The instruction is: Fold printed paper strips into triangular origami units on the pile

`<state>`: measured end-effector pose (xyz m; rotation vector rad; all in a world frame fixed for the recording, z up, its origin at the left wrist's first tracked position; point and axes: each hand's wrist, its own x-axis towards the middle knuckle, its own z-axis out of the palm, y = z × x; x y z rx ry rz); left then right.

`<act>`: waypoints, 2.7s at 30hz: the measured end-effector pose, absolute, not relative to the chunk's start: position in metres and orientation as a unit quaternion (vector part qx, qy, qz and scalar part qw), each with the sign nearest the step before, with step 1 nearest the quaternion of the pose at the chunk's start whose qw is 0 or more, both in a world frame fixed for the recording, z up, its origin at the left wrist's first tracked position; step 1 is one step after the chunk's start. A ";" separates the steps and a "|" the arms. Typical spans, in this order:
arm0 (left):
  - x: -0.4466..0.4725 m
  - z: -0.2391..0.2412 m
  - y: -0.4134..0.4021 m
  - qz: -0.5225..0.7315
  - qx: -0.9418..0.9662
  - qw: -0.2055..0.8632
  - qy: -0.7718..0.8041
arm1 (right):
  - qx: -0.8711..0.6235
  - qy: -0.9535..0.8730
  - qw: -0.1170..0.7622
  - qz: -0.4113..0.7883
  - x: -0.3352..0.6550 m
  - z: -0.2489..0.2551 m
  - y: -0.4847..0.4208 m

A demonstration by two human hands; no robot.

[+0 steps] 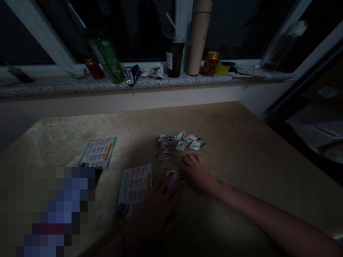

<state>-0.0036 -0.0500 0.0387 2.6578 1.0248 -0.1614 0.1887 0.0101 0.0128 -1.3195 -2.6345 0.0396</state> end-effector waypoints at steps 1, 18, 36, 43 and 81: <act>-0.003 0.038 -0.051 -0.057 0.921 0.145 0.358 | -0.444 -0.891 0.095 0.013 0.189 0.013 0.010; 0.000 0.029 -0.054 -0.052 0.914 0.141 0.377 | -0.449 -0.877 0.172 0.013 0.199 0.020 0.002; 0.001 0.031 -0.055 -0.065 0.915 0.146 0.371 | -0.370 -0.913 0.163 0.049 0.228 0.031 -0.030; 0.001 0.031 -0.054 -0.062 0.918 0.145 0.363 | -0.392 -0.903 0.175 0.024 0.229 0.030 -0.028; -0.002 0.023 -0.054 -0.015 0.923 0.145 0.356 | -0.428 -0.883 0.191 -0.036 0.232 0.023 -0.027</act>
